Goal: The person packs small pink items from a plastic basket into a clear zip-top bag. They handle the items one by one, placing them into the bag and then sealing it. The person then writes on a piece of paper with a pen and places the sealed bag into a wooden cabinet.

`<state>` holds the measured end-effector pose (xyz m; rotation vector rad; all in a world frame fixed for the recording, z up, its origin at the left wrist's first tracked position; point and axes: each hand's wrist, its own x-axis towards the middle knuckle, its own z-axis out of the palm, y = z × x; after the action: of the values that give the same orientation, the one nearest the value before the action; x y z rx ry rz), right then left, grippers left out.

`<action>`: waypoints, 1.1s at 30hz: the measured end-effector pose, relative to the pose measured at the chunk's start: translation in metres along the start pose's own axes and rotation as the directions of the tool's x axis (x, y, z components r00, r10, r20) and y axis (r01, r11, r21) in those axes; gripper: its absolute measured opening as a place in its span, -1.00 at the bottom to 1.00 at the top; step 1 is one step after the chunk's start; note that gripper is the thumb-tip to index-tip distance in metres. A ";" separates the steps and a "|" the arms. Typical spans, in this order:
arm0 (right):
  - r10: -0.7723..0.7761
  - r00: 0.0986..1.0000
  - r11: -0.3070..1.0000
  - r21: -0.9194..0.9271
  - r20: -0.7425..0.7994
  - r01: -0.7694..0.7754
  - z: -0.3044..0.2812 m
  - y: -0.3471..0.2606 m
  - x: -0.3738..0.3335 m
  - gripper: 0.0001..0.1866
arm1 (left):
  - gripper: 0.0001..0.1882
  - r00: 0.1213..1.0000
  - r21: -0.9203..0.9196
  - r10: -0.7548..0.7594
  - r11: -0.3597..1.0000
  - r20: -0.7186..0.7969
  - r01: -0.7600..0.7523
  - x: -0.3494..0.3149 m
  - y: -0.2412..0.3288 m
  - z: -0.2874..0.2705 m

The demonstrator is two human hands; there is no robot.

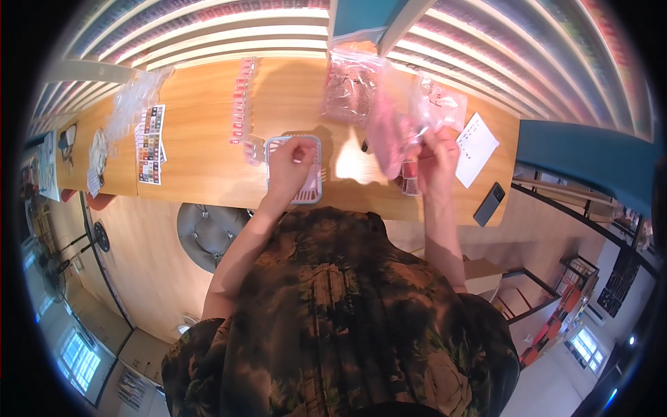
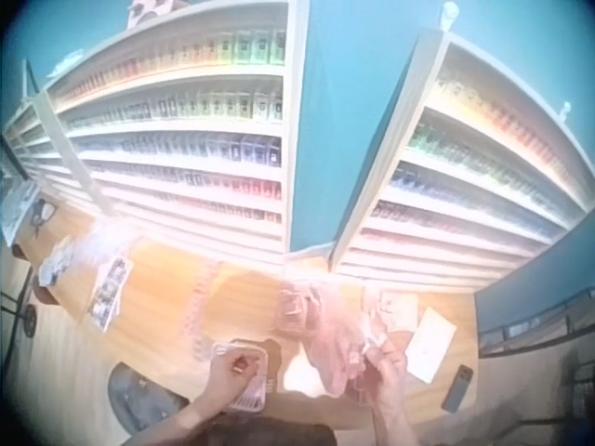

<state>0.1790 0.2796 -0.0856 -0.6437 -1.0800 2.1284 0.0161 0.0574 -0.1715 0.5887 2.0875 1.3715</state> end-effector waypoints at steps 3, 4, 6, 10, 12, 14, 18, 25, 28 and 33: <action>0.107 0.992 0.994 0.031 0.065 -0.109 0.029 0.023 -0.022 -0.77 | -0.87 0.992 -0.080 -0.112 0.991 -0.054 0.107 -0.017 -0.013 -0.026; 0.128 0.988 0.989 0.068 0.090 -0.134 0.040 0.030 -0.028 -0.79 | -0.87 0.985 -0.099 -0.162 0.983 -0.067 0.155 -0.023 -0.012 -0.034; 0.163 0.983 0.986 0.009 0.089 -0.164 0.060 0.045 -0.039 -0.78 | -0.89 0.970 -0.183 -0.223 0.962 -0.099 0.203 -0.035 -0.008 -0.045; 0.209 0.942 0.928 -0.358 0.260 -0.107 0.062 0.092 -0.066 -0.80 | -0.88 0.969 -0.317 -0.203 0.937 -0.144 0.149 -0.046 0.007 -0.056; 0.155 0.933 0.821 -0.567 0.323 0.060 0.057 0.117 -0.075 -0.85 | -0.87 0.967 -0.369 -0.210 0.918 -0.143 0.145 -0.047 0.025 -0.053; 0.268 0.911 0.714 -0.700 0.312 0.029 0.043 0.139 -0.081 -0.88 | -0.77 0.960 -0.306 -0.238 0.934 -0.149 0.184 -0.046 0.024 -0.045; 0.234 0.870 0.606 -0.765 0.434 0.218 0.047 0.138 -0.088 -0.87 | -0.72 0.953 -0.081 -0.208 0.978 -0.222 0.194 -0.047 0.011 -0.040; 0.097 0.710 0.558 -0.629 0.698 0.542 0.075 0.122 -0.081 -0.88 | -0.83 0.919 -0.126 -0.357 0.932 -0.170 0.339 -0.055 0.008 -0.060; 0.207 0.828 0.534 -0.770 0.521 0.350 0.073 0.132 -0.085 -0.89 | -0.85 0.899 -0.278 -0.431 0.876 -0.080 0.395 -0.059 0.003 -0.072; 0.369 0.891 0.795 -0.588 0.267 -0.153 0.076 0.147 -0.062 -0.88 | -0.89 0.889 -0.439 -0.440 0.779 0.127 0.448 -0.058 0.004 -0.075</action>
<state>0.1202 0.1304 -0.1587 -0.6998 -1.9711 2.2278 0.0097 -0.0283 -0.1321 -0.0949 1.6456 1.4799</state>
